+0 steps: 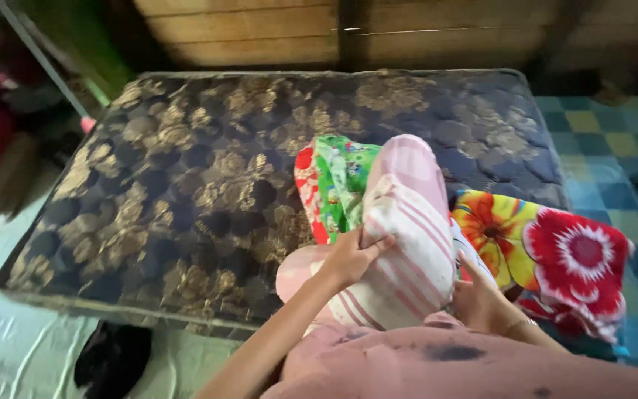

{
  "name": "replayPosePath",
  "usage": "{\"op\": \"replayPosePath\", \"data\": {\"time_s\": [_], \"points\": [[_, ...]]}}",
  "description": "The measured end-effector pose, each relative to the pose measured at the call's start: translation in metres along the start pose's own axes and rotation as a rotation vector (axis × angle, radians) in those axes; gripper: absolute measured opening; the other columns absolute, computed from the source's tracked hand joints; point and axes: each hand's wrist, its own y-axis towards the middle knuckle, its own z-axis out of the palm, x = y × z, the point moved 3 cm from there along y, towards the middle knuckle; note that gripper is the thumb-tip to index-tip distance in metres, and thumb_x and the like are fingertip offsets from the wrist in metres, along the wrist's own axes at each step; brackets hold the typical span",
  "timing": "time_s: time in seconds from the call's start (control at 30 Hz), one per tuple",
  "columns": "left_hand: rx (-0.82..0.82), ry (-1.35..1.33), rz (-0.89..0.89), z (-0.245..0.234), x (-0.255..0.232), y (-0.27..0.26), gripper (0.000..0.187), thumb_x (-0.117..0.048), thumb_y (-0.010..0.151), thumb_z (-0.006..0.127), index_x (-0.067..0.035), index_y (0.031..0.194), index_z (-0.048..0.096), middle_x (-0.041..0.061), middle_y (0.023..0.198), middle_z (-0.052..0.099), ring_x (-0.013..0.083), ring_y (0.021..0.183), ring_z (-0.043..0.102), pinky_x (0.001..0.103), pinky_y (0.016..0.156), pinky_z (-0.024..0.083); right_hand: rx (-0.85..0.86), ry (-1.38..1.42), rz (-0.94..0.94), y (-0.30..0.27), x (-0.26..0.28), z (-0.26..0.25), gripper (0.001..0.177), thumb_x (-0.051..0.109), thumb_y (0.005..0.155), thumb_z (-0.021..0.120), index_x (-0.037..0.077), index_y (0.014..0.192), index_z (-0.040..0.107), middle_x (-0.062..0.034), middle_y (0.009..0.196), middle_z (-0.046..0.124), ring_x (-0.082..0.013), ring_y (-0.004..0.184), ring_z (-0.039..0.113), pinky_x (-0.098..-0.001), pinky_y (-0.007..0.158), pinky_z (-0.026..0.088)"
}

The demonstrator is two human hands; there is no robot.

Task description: The person wraps a bolster in a striped cover by hand and sets it aside on a mattress, then folds a green patterned cloth and a red floral blanket into a stack.

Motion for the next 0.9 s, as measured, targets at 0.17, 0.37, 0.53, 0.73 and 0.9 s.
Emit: {"op": "replayPosePath", "data": {"time_s": [0.17, 0.37, 0.53, 0.73, 0.9], "points": [[-0.060, -0.035, 0.068, -0.019, -0.029, -0.001, 0.049, -0.044, 0.083, 0.077, -0.004, 0.111, 0.073, 0.008, 0.090, 0.078, 0.0156, 0.077, 0.071, 0.032, 0.074, 0.055, 0.051, 0.032, -0.061, 0.003, 0.008, 0.006, 0.060, 0.040, 0.076, 0.054, 0.012, 0.129, 0.057, -0.0142, 0.125, 0.065, -0.0353, 0.116, 0.061, -0.0610, 0.099, 0.047], [-0.095, -0.049, 0.257, -0.062, -0.041, -0.001, 0.053, -0.045, 0.083, 0.080, -0.001, 0.111, 0.075, 0.007, 0.099, 0.080, 0.0140, 0.091, 0.074, 0.031, 0.084, 0.058, 0.059, 0.041, -0.182, 0.007, 0.026, 0.047, 0.055, 0.018, 0.068, 0.051, 0.012, 0.121, 0.062, -0.0109, 0.119, 0.068, -0.0337, 0.111, 0.064, -0.0627, 0.100, 0.048], [-0.148, -0.097, 0.129, -0.106, -0.026, -0.004, 0.063, -0.046, 0.078, 0.082, -0.003, 0.122, 0.069, 0.008, 0.112, 0.077, 0.0145, 0.103, 0.072, 0.031, 0.093, 0.055, 0.165, 0.111, -0.317, 0.035, 0.039, 0.081, 0.051, 0.002, 0.057, 0.047, 0.012, 0.103, 0.066, -0.0091, 0.113, 0.070, -0.0320, 0.107, 0.066, -0.0620, 0.101, 0.049], [-0.036, -0.255, 0.153, -0.185, 0.019, -0.011, 0.082, -0.044, 0.079, 0.083, -0.002, 0.143, 0.053, 0.010, 0.132, 0.068, 0.0170, 0.120, 0.065, 0.034, 0.105, 0.051, 0.221, 0.176, -0.384, 0.088, 0.056, 0.112, 0.020, 0.004, 0.059, 0.048, 0.011, 0.072, 0.062, -0.0081, 0.096, 0.072, -0.0297, 0.094, 0.067, -0.0541, 0.098, 0.052], [0.142, -0.381, 0.053, -0.235, 0.050, -0.025, 0.115, -0.033, 0.072, 0.091, -0.005, 0.156, 0.018, 0.012, 0.140, 0.063, 0.0248, 0.131, 0.060, 0.038, 0.114, 0.045, 0.084, 0.191, -0.534, 0.075, 0.073, 0.199, 0.017, 0.004, 0.062, 0.048, 0.017, 0.071, 0.056, 0.0020, 0.096, 0.067, -0.0204, 0.097, 0.065, -0.0493, 0.094, 0.052]]}}
